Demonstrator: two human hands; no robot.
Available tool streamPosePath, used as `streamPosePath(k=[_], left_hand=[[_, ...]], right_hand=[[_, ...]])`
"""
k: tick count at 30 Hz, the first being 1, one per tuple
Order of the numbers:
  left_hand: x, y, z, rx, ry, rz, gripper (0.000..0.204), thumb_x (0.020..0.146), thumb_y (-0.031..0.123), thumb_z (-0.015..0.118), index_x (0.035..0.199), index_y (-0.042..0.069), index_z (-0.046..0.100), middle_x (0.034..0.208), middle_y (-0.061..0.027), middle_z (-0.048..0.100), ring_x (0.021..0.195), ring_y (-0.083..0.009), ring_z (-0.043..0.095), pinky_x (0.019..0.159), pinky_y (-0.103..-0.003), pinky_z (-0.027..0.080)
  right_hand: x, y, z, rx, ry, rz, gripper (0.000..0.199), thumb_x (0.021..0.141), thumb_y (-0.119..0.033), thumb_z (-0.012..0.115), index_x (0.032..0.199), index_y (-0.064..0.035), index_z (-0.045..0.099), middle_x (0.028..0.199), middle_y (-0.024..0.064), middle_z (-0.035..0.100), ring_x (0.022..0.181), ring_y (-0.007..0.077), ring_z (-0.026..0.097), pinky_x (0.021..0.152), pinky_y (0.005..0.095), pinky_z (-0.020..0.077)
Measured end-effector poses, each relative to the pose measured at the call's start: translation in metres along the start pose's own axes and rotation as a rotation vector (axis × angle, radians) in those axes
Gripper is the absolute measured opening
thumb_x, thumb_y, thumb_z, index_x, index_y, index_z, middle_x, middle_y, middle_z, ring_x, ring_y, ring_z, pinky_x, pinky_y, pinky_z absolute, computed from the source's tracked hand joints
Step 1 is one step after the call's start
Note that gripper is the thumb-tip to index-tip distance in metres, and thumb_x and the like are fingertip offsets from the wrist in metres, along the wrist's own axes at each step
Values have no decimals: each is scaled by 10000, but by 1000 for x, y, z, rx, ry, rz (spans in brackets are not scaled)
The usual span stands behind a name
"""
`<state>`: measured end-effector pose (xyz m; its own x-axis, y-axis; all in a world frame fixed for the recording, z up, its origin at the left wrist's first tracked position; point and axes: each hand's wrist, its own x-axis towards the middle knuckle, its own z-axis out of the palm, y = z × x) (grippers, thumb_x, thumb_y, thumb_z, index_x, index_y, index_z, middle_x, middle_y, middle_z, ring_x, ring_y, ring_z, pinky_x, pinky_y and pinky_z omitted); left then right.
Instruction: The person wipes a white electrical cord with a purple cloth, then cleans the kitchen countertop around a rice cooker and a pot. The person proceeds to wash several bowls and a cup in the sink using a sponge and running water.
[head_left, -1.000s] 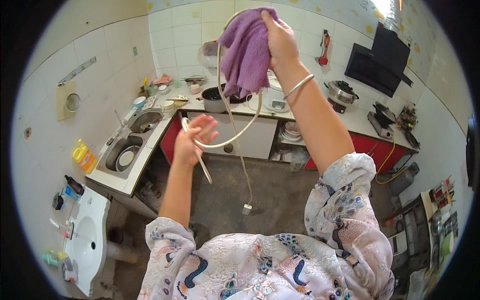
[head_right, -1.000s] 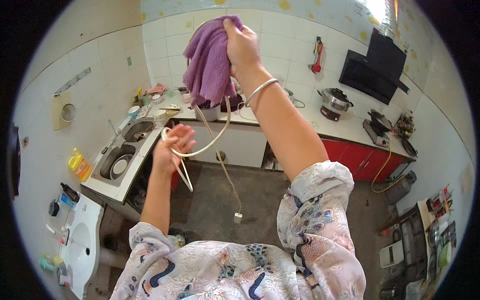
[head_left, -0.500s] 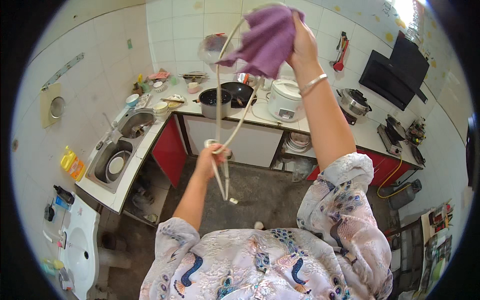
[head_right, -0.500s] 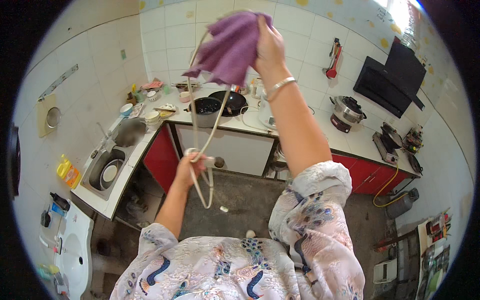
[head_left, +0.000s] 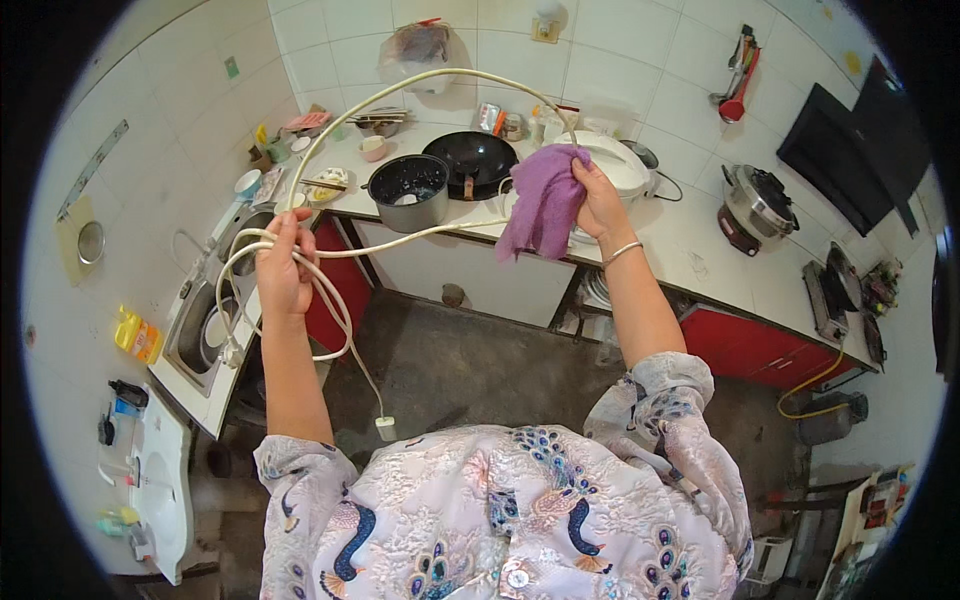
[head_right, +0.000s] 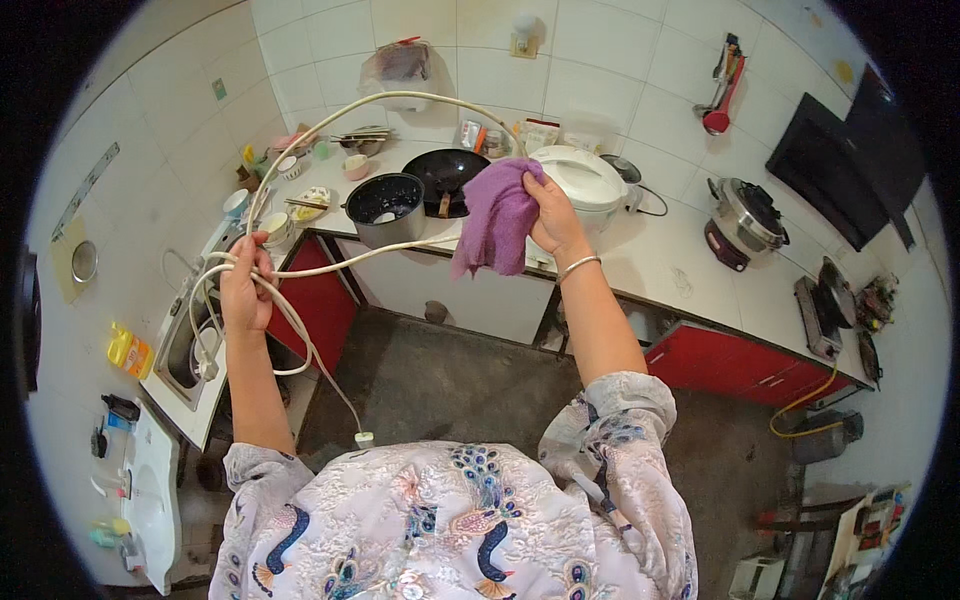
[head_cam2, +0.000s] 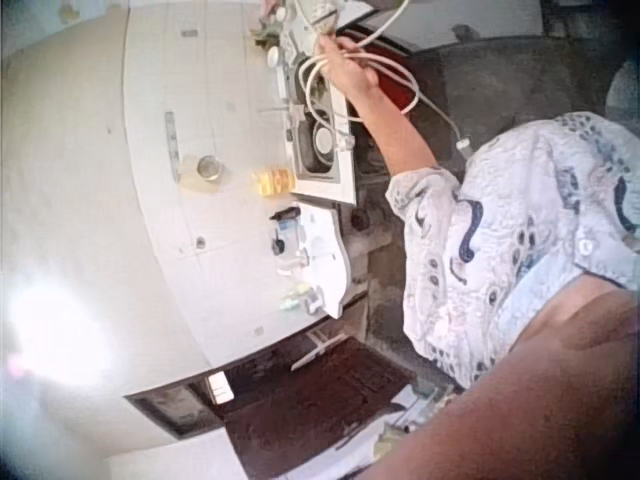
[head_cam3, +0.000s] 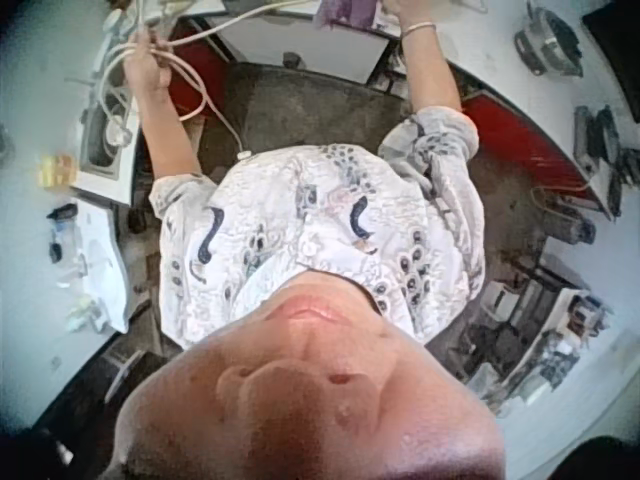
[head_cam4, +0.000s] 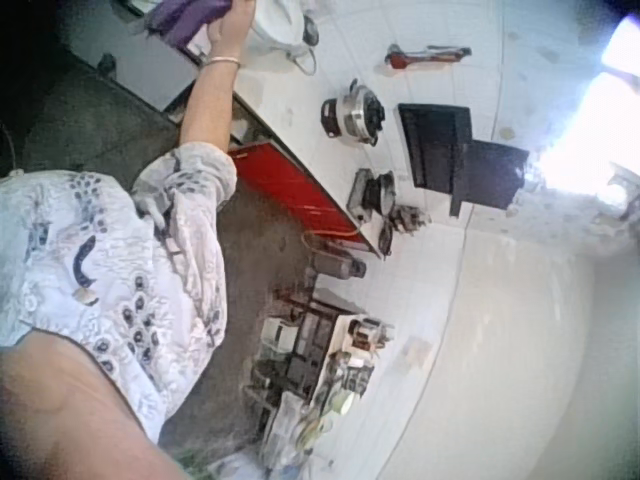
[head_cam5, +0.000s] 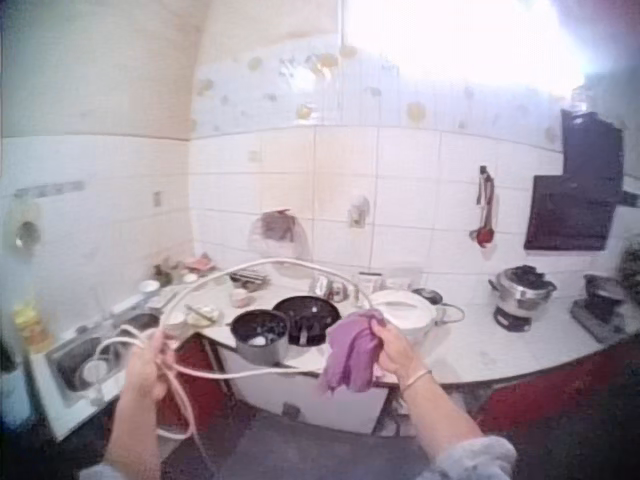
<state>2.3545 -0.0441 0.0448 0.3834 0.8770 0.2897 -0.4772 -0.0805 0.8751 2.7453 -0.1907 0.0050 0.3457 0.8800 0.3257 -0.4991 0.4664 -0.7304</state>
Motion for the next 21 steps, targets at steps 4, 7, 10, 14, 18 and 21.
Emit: streamPosePath(k=[4, 7, 10, 14, 18, 21], left_hand=[[35, -24, 10, 33, 94, -43, 223, 940, 242, 471, 987, 43, 561, 563, 30, 442, 426, -37, 326, 377, -189, 240], [58, -47, 21, 30, 188, -81, 215, 943, 249, 462, 971, 58, 556, 548, 32, 434, 417, -41, 323, 358, -191, 227], [73, -74, 36, 26, 181, -145, 211, 947, 234, 453, 966, 49, 553, 553, 29, 448, 411, -40, 312, 361, -188, 222], [121, -115, 54, -127, 128, -198, 218, 952, 222, 441, 993, 36, 546, 567, 25, 458, 420, -38, 313, 377, -180, 235], [157, -134, 71, -215, 90, -276, 234, 938, 227, 457, 1036, 33, 542, 609, 11, 480, 431, -40, 311, 385, -177, 246], [185, -145, 88, -255, 66, -311, 227, 934, 227, 454, 1042, 47, 541, 630, 3, 486, 430, -46, 324, 385, -174, 258]], right_hand=[[35, 8, -23, 156, -27, 32, 316, 936, -151, 440, 1222, -18, 449, 1169, 98, 540, 1102, 217, 509, 985, 380, 391], [65, 6, -29, 380, -110, 37, 441, 930, -228, 407, 1331, -48, 369, 1325, 96, 436, 1217, 229, 417, 1042, 386, 308], [102, 12, -51, 357, 80, -32, 442, 898, -225, 340, 1275, -8, 420, 1281, 136, 480, 1179, 265, 458, 1025, 402, 328], [164, 6, -90, 315, 239, 12, 389, 873, -223, 341, 1135, 14, 503, 1141, 163, 564, 1057, 293, 537, 970, 424, 384], [237, -17, -97, 94, 347, 55, 332, 893, -274, 409, 982, 11, 554, 940, 161, 623, 861, 288, 611, 800, 420, 500], [273, -25, -110, -171, 465, 48, 332, 879, -304, 509, 920, 21, 563, 826, 145, 611, 725, 257, 623, 635, 387, 540]])
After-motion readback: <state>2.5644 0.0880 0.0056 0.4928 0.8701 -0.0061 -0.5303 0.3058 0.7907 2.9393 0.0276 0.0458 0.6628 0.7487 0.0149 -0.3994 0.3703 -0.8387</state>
